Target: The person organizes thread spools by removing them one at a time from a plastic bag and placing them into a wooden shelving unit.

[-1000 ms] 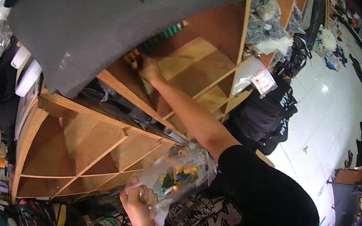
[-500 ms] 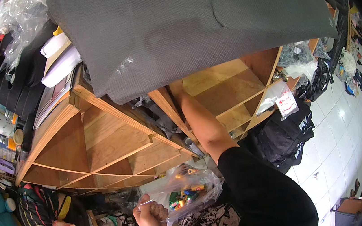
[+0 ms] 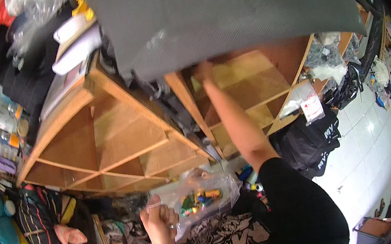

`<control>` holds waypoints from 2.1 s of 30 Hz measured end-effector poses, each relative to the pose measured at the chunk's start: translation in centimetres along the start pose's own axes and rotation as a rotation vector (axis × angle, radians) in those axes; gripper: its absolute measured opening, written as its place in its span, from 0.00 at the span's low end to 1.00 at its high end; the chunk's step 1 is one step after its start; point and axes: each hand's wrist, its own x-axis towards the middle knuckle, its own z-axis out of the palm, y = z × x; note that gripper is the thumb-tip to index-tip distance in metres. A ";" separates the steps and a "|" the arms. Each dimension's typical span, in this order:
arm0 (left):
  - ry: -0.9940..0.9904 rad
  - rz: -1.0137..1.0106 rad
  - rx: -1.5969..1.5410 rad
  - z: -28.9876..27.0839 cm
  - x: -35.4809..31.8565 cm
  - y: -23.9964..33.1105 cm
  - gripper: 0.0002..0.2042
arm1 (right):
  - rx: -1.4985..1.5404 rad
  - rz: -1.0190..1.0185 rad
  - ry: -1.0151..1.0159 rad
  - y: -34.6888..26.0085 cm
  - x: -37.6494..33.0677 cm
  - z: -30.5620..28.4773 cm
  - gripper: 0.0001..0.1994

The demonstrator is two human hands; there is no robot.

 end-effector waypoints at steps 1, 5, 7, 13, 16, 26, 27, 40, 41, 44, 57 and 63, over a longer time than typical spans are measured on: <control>-0.018 -0.019 -0.002 0.2 0.1 0.0 0.16 | 0.031 0.054 -0.112 -0.1 -0.9 -2.5 0.11; -0.074 -0.067 0.055 1.2 0.4 -0.5 0.17 | 0.515 0.277 -0.604 -1.7 -5.2 -11.6 0.12; -0.123 -0.070 0.080 1.0 0.5 -0.8 0.15 | 0.584 0.196 -0.951 -4.5 -9.0 -17.3 0.10; -0.117 -0.141 0.112 1.3 0.5 -2.0 0.12 | 0.638 0.009 -1.576 -9.5 -20.5 -20.3 0.15; -0.211 -0.165 0.128 2.0 0.4 -2.7 0.12 | 0.112 -0.257 -1.403 -10.1 -26.9 -16.9 0.16; -0.402 -0.202 0.153 3.6 -0.4 -6.5 0.16 | -0.202 -0.061 -1.091 -2.1 -36.7 -5.4 0.15; -0.431 -0.216 0.167 3.4 -0.4 -6.7 0.16 | -0.210 -0.061 -1.093 -2.2 -36.8 -4.8 0.15; -0.241 -0.256 0.090 2.2 1.1 -4.3 0.09 | -0.382 -0.155 -1.596 -8.1 -32.3 -10.9 0.17; -0.199 -0.258 0.088 2.5 0.9 -3.8 0.08 | -0.340 -0.192 -1.616 -9.1 -31.0 -12.4 0.17; -0.183 -0.256 0.067 2.1 1.2 -3.5 0.06 | -0.069 -0.291 -1.565 -11.4 -25.2 -17.8 0.20; -0.116 -0.173 0.008 0.8 1.0 -3.3 0.11 | 0.233 0.007 -0.023 -1.0 -2.8 -8.7 0.13; -0.020 -0.186 -0.012 -0.1 0.0 -2.2 0.10 | 0.110 0.148 0.132 -0.1 1.7 -0.4 0.12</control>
